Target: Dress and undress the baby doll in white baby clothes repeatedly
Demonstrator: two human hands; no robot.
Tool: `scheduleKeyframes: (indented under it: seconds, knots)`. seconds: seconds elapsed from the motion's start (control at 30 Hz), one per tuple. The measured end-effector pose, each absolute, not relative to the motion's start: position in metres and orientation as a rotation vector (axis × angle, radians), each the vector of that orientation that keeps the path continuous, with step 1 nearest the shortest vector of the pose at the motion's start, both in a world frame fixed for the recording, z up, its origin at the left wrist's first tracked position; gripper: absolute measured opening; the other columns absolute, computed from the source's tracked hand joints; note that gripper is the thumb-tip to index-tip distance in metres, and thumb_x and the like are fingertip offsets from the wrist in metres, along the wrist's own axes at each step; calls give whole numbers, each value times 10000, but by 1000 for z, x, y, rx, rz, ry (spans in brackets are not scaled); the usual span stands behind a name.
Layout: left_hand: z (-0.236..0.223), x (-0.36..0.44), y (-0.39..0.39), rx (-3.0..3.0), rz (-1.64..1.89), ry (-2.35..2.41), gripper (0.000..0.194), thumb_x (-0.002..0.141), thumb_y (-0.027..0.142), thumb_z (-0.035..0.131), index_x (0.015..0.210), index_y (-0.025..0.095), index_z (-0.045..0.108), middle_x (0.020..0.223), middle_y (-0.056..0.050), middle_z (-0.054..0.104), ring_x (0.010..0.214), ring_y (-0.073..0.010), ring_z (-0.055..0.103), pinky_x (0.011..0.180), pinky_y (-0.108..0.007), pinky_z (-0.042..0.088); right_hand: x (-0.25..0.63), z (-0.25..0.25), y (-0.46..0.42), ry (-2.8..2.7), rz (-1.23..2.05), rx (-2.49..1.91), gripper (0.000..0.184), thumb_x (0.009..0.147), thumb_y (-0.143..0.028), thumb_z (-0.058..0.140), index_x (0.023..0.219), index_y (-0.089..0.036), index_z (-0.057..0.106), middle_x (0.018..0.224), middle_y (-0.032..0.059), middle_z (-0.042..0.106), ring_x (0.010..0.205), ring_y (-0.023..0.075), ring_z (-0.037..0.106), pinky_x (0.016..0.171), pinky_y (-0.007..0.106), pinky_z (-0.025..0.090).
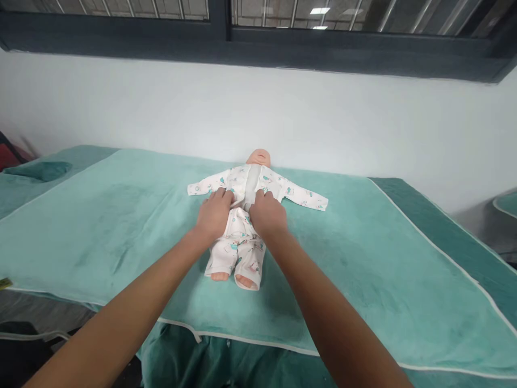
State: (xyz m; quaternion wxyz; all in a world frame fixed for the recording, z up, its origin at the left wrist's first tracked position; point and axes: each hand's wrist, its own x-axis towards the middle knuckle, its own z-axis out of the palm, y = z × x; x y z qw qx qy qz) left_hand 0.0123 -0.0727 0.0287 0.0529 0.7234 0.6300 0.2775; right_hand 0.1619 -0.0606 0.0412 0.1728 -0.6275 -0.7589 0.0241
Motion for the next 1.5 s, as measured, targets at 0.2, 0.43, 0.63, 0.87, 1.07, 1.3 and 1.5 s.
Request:
scheduleKeyframes:
  seconds: [0.2,0.43,0.63,0.87,1.07,1.3,1.5]
  knots:
    - [15,-38,-51,1198,1464,1769,171,823,357,524,756,201,514,728,-18,541,748,-194,543,711,-325,449,233,30,-50,-1499,599,-1635,205,800,-383,537,892,-201,562,830,28,637,702,181,596,642,322,493]
    - [-10,-68,-67,1010,1540,1761,177,685,245,612,848,187,574,829,-25,586,786,-160,548,700,-272,452,312,-7,-86,-1246,417,-1879,260,730,-420,601,836,-182,601,740,48,642,628,188,576,651,350,451]
    - [9,-44,-99,1458,983,1233,270,767,420,632,880,181,689,829,-34,655,752,-167,564,682,-276,423,242,7,-95,-1714,738,-1431,218,801,-398,579,871,-201,641,880,31,676,803,170,597,741,307,461]
    - [28,-58,-116,1760,696,1169,163,779,372,625,801,211,633,889,-28,635,803,-181,555,712,-283,434,226,21,-97,-2135,838,-1091,114,835,-311,582,790,-214,621,876,34,634,860,184,545,777,329,439]
    - [26,-41,-115,2256,767,1384,50,824,249,514,779,225,513,788,-14,582,720,-179,511,677,-301,394,219,37,-105,-2325,822,-1013,183,817,-407,671,843,-227,649,912,39,646,944,219,538,847,364,420]
    - [14,-16,-113,2236,1245,1390,99,821,139,421,771,221,400,983,-71,607,881,-186,546,769,-312,406,191,43,-107,-2280,342,-1197,47,829,-204,540,796,-220,510,798,-2,544,712,152,483,628,275,355]
    - [39,-12,-109,1676,1111,1203,132,727,241,607,837,204,545,820,-2,599,764,-149,549,674,-252,423,184,43,-92,-2304,-250,-1191,189,827,-87,424,900,-195,562,1005,108,613,913,239,544,790,343,413]
